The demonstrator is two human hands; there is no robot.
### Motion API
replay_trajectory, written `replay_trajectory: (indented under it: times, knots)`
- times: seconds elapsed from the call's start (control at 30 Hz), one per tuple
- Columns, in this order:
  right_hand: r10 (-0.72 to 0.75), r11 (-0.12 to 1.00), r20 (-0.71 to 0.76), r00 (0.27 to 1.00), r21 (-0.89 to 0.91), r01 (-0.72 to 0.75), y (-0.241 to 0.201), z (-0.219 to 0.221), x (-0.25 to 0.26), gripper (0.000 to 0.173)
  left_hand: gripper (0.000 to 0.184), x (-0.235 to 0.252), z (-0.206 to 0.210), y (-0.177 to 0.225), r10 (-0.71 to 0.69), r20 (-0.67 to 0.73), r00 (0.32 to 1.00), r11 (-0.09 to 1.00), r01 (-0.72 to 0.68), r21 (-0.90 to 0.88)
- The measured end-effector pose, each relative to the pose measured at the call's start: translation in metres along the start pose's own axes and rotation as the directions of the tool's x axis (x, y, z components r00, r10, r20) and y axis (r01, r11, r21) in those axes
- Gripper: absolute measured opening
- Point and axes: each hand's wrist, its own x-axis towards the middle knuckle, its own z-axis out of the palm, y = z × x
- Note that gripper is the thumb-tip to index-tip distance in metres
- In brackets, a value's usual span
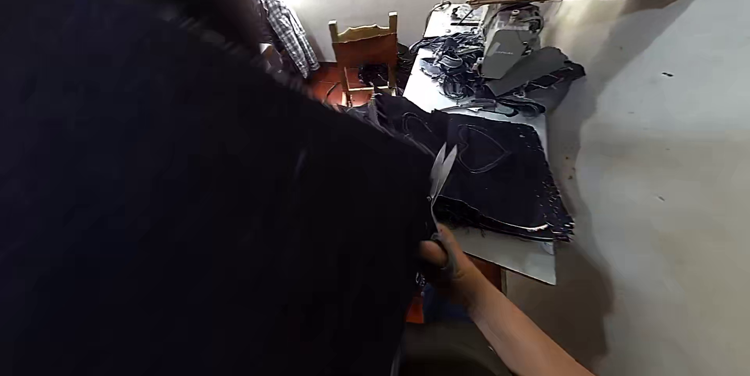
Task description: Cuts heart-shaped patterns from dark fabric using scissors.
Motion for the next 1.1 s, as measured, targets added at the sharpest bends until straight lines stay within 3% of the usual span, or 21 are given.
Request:
replay_trajectory:
  times: [0.03, 0.1, 0.13, 0.17, 0.27, 0.37, 0.43, 0.5, 0.57, 0.63, 0.7, 0.73, 0.8, 0.87, 0.9, 0.93, 1.0, 1.03, 1.1]
  knots:
    - [-0.118, 0.993, -0.044, 0.992, -0.035, 0.117, -0.030, 0.002, 0.000, 0.038, 0.017, 0.013, 0.023, -0.017, 0.089, -0.071, 0.994, 0.992, -0.082, 0.096]
    - [-0.376, 0.890, -0.160, 0.913, -0.335, 0.308, -0.093, -0.024, -0.005, 0.036, 0.011, 0.037, 0.083, -0.031, 0.116, -0.264, 0.957, 0.962, -0.042, 0.271]
    - [-0.469, 0.819, -0.193, 0.862, -0.460, 0.343, -0.126, -0.045, -0.009, 0.038, 0.011, 0.043, 0.099, -0.043, 0.121, -0.300, 0.946, 0.964, -0.039, 0.265]
    - [-0.523, 0.776, -0.228, 0.821, -0.525, 0.349, -0.159, -0.065, -0.014, 0.039, 0.018, 0.041, 0.101, -0.060, 0.077, -0.217, 0.973, 0.972, -0.025, 0.232]
    - [-0.581, 0.707, -0.384, 0.718, -0.674, 0.212, -0.240, -0.113, -0.017, 0.031, 0.023, 0.070, 0.163, -0.085, -0.050, -0.216, 0.975, 0.991, 0.076, 0.114]
    - [-0.647, 0.557, -0.502, 0.574, -0.825, -0.095, -0.281, -0.164, 0.013, 0.034, 0.038, 0.105, 0.256, -0.105, -0.283, -0.093, 0.955, 0.918, 0.298, 0.262]
    - [-0.614, 0.422, -0.535, 0.580, -0.844, -0.331, -0.281, -0.214, 0.044, 0.046, 0.060, 0.100, 0.313, -0.135, -0.407, -0.035, 0.913, 0.853, 0.393, 0.343]
    - [-0.508, 0.344, -0.584, 0.633, -0.812, -0.472, -0.254, -0.269, 0.080, 0.051, 0.076, 0.079, 0.357, -0.168, -0.506, -0.006, 0.863, 0.766, 0.453, 0.457]
    - [-0.369, 0.237, -0.660, 0.654, -0.747, -0.621, -0.206, -0.320, 0.107, 0.062, 0.073, 0.053, 0.381, -0.195, -0.556, 0.045, 0.830, 0.681, 0.423, 0.598]
    - [-0.315, 0.128, -0.690, 0.652, -0.711, -0.691, -0.166, -0.332, 0.117, 0.075, 0.058, 0.040, 0.386, -0.206, -0.563, 0.096, 0.821, 0.625, 0.347, 0.699]
    - [-0.300, 0.183, -0.600, 0.742, -0.799, -0.573, -0.141, -0.290, 0.121, 0.079, 0.053, 0.040, 0.382, -0.211, -0.577, 0.159, 0.801, 0.626, 0.309, 0.716]
    - [-0.293, 0.231, -0.488, 0.822, -0.871, -0.434, -0.128, -0.260, 0.123, 0.079, 0.054, 0.043, 0.379, -0.213, -0.606, 0.198, 0.770, 0.622, 0.305, 0.721]
    - [-0.314, 0.273, -0.105, 0.944, -0.962, -0.016, -0.097, -0.199, 0.136, 0.081, 0.061, 0.062, 0.380, -0.213, -0.704, 0.256, 0.662, 0.569, 0.310, 0.762]
    - [-0.294, 0.302, 0.274, 0.916, -0.882, 0.361, -0.062, -0.145, 0.158, 0.085, 0.068, 0.088, 0.385, -0.209, -0.854, 0.276, 0.442, 0.438, 0.323, 0.839]
    - [-0.265, 0.339, 0.378, 0.887, -0.825, 0.452, -0.045, -0.123, 0.168, 0.084, 0.068, 0.099, 0.382, -0.211, -0.891, 0.301, 0.340, 0.408, 0.308, 0.859]
    - [-0.264, 0.362, 0.426, 0.865, -0.788, 0.498, -0.028, -0.109, 0.176, 0.080, 0.069, 0.105, 0.371, -0.218, -0.891, 0.357, 0.279, 0.436, 0.310, 0.845]
    - [-0.333, 0.342, 0.429, 0.839, -0.774, 0.532, -0.001, -0.103, 0.184, 0.069, 0.066, 0.098, 0.323, -0.232, -0.789, 0.533, 0.305, 0.614, 0.406, 0.677]
    - [-0.363, 0.318, 0.429, 0.827, -0.777, 0.543, 0.005, -0.104, 0.186, 0.066, 0.061, 0.092, 0.295, -0.222, -0.750, 0.548, 0.370, 0.662, 0.425, 0.618]
    - [-0.374, 0.262, 0.417, 0.828, -0.810, 0.526, 0.004, -0.109, 0.184, 0.062, 0.042, 0.087, 0.249, -0.161, -0.735, 0.438, 0.518, 0.675, 0.494, 0.548]
